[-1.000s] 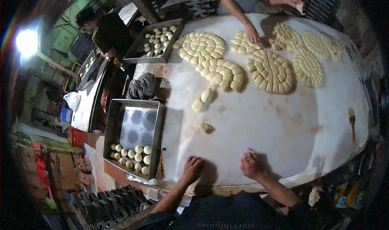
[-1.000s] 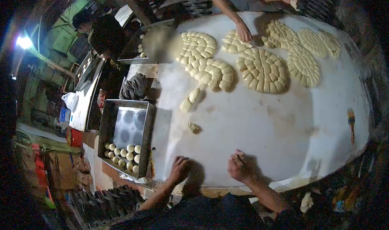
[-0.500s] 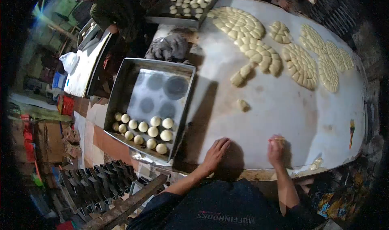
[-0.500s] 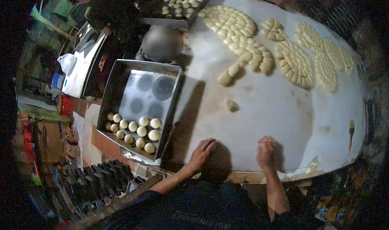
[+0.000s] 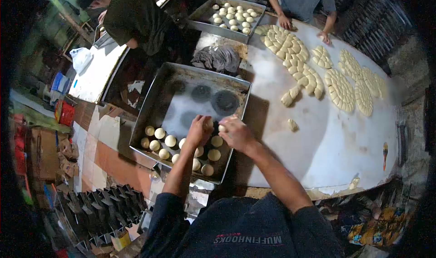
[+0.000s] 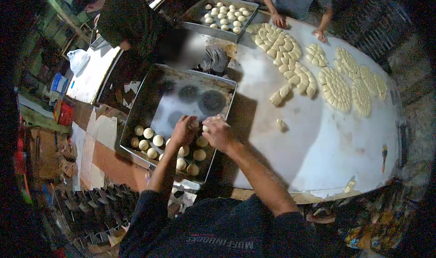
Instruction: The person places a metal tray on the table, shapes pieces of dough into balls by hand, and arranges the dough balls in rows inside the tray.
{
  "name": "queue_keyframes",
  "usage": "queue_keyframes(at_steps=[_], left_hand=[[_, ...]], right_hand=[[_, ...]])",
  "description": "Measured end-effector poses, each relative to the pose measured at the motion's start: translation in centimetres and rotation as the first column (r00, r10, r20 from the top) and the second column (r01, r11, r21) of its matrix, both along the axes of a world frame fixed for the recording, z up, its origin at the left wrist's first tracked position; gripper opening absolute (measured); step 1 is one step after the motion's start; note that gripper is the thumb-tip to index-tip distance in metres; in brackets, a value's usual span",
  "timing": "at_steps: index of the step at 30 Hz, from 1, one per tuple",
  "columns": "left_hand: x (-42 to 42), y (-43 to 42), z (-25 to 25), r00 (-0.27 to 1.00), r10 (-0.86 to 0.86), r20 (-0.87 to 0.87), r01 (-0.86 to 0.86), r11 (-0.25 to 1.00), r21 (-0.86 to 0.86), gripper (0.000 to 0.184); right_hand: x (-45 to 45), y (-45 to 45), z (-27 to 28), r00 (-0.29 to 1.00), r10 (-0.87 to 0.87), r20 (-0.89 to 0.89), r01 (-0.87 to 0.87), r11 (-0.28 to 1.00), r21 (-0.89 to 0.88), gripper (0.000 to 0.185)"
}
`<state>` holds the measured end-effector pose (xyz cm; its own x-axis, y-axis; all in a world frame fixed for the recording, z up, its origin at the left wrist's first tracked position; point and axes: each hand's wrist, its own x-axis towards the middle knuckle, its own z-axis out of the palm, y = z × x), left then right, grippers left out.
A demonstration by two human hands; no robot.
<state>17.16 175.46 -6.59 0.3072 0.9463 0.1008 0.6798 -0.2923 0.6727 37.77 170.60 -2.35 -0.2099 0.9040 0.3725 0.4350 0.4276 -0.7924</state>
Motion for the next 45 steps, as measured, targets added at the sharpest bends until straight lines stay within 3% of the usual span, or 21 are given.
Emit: queue_keyframes(at_steps=[2, 4, 5, 9, 12, 14, 16, 19, 20, 21, 24, 26, 28, 29, 31, 33, 36, 39, 42, 44, 45], left_hand=[[-0.8, -0.2, -0.4, 0.999, -0.042, 0.029, 0.044, 0.998, -0.042, 0.070], [-1.7, -1.3, 0.6, 0.998, -0.036, 0.047, 0.038, 0.999, -0.030, 0.081], [-1.1, -2.1, 2.9, 0.991, 0.018, -0.132, 0.010, 0.978, 0.207, 0.081], [0.7, -4.6, 4.5, 0.942, 0.157, 0.296, -0.183, 0.981, 0.061, 0.048], [2.5, -5.1, 5.6, 0.949, 0.110, 0.294, -0.140, 0.987, 0.083, 0.037], [4.5, -5.1, 6.7, 0.954, 0.088, 0.285, -0.131, 0.982, 0.134, 0.030], [7.7, -4.2, 7.6, 0.960, 0.042, 0.278, -0.093, 0.981, 0.172, 0.029], [14.6, -2.5, 7.5, 0.924, 0.019, 0.382, -0.101, 0.975, 0.196, 0.030], [17.7, -1.9, 8.1, 0.951, 0.016, 0.308, -0.042, 0.996, 0.080, 0.033], [20.7, -0.8, 6.2, 0.912, -0.036, 0.408, 0.036, 0.999, 0.007, 0.037], [30.3, 1.9, 3.0, 0.980, -0.138, 0.146, 0.139, 0.990, -0.001, 0.053], [35.0, 5.5, 0.2, 1.000, -0.008, 0.009, 0.008, 0.999, 0.043, 0.058], [37.2, 10.6, -4.4, 0.956, 0.072, -0.284, -0.060, 0.997, 0.052, 0.061], [37.8, 12.7, -6.5, 0.854, 0.039, -0.518, 0.009, 0.996, 0.090, 0.064], [39.0, 11.8, -7.2, 0.909, 0.032, -0.415, 0.072, 0.970, 0.233, 0.057], [39.1, 10.4, -6.1, 0.986, -0.124, -0.115, 0.122, 0.992, -0.031, 0.052], [34.4, 7.1, -6.3, 0.876, -0.282, -0.392, 0.236, 0.958, -0.160, 0.061], [29.6, -1.0, -1.7, 0.987, -0.121, -0.109, 0.090, 0.962, -0.259, 0.060], [22.8, -5.6, -2.5, 0.956, 0.170, 0.237, -0.057, 0.906, -0.420, 0.048], [21.4, -10.2, 2.6, 0.969, 0.245, 0.045, -0.220, 0.926, -0.308, 0.052], [19.8, -11.4, 2.5, 0.963, 0.261, 0.060, -0.212, 0.879, -0.428, 0.049]], right_hand=[[-0.3, 1.0, -0.3, 0.864, 0.077, 0.497, -0.110, 0.993, 0.039, 0.027], [1.5, -1.4, 0.7, 0.930, 0.003, 0.367, -0.037, 0.996, 0.086, 0.028], [4.0, -2.9, 0.9, 0.953, -0.076, 0.294, 0.038, 0.990, 0.136, 0.028], [20.3, -11.1, -1.5, 0.700, -0.361, 0.616, 0.409, 0.910, 0.069, 0.037], [35.6, -19.0, -0.8, 0.407, -0.471, 0.782, 0.782, 0.622, -0.033, 0.045], [45.9, -25.6, -3.8, 0.080, -0.699, 0.710, 0.931, 0.307, 0.197, 0.048], [54.9, -31.8, -5.6, -0.172, -0.668, 0.725, 0.967, 0.026, 0.253, 0.052], [60.5, -37.3, -10.1, 0.113, 0.054, 0.992, 0.962, 0.242, -0.123, 0.064], [59.8, -38.0, -11.6, 0.221, -0.425, 0.878, 0.969, -0.009, -0.249, 0.056], [56.3, -38.2, -11.7, 0.080, -0.489, 0.869, 0.986, 0.165, 0.002, 0.051], [50.8, -34.5, -3.9, 0.103, -0.423, 0.900, 0.993, 0.091, -0.071, 0.058], [49.7, -32.2, 0.1, 0.373, -0.768, 0.520, 0.897, 0.154, -0.415, 0.056], [48.8, -31.3, 1.0, 0.544, -0.813, 0.206, 0.789, 0.413, -0.454, 0.051], [47.6, -29.8, 2.6, 0.662, -0.748, -0.046, 0.706, 0.643, -0.298, 0.047], [45.9, -28.3, 6.3, 0.784, -0.614, -0.097, 0.568, 0.771, -0.289, 0.034], [44.2, -26.7, 8.7, 0.812, -0.561, -0.162, 0.564, 0.825, -0.028, 0.027], [40.7, -25.5, 11.4, 0.769, -0.592, -0.241, 0.619, 0.784, 0.050, 0.027], [36.1, -22.4, 11.4, 0.731, -0.532, -0.428, 0.677, 0.649, 0.349, 0.034], [32.9, -16.5, 5.3, 0.813, -0.568, -0.127, 0.576, 0.752, 0.321, 0.039], [30.0, -15.1, -1.2, 0.725, -0.628, 0.282, 0.620, 0.774, 0.130, 0.049], [28.2, -16.0, -3.2, 0.620, -0.613, 0.489, 0.665, 0.742, 0.087, 0.051]])
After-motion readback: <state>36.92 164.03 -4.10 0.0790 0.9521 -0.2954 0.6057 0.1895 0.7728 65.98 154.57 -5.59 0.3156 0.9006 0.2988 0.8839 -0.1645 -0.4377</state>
